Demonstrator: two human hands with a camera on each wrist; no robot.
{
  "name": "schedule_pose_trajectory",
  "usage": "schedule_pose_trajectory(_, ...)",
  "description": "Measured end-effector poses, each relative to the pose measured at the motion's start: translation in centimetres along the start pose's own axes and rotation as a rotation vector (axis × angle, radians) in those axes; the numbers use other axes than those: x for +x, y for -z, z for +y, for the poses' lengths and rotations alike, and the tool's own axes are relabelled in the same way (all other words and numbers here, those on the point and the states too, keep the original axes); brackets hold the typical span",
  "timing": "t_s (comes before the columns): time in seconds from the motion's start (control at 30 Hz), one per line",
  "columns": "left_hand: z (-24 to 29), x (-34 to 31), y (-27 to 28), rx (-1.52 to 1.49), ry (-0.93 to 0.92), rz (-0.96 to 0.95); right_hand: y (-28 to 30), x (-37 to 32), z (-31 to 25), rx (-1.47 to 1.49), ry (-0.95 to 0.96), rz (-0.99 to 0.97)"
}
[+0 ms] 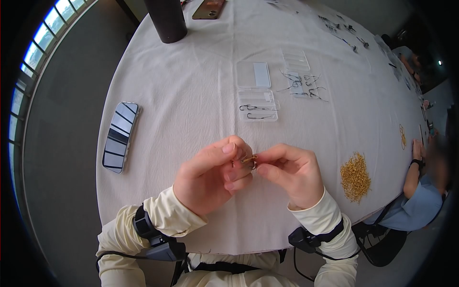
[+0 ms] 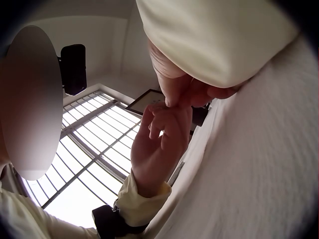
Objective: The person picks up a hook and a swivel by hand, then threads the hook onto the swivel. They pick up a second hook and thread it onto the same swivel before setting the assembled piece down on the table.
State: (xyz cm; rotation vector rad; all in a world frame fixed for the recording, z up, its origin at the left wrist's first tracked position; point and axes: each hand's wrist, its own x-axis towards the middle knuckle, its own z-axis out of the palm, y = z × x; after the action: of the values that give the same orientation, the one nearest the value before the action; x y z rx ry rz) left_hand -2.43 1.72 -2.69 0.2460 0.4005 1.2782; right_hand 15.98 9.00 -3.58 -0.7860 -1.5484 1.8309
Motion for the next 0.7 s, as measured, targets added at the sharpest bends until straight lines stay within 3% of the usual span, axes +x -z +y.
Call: schedule_pose_trajectory(0.7, -0.71, 0.13, 0.18, -0.012, -0.062, -0.004, -0.46, -0.03, 0.21, 0.140, -0.025, -0.001)
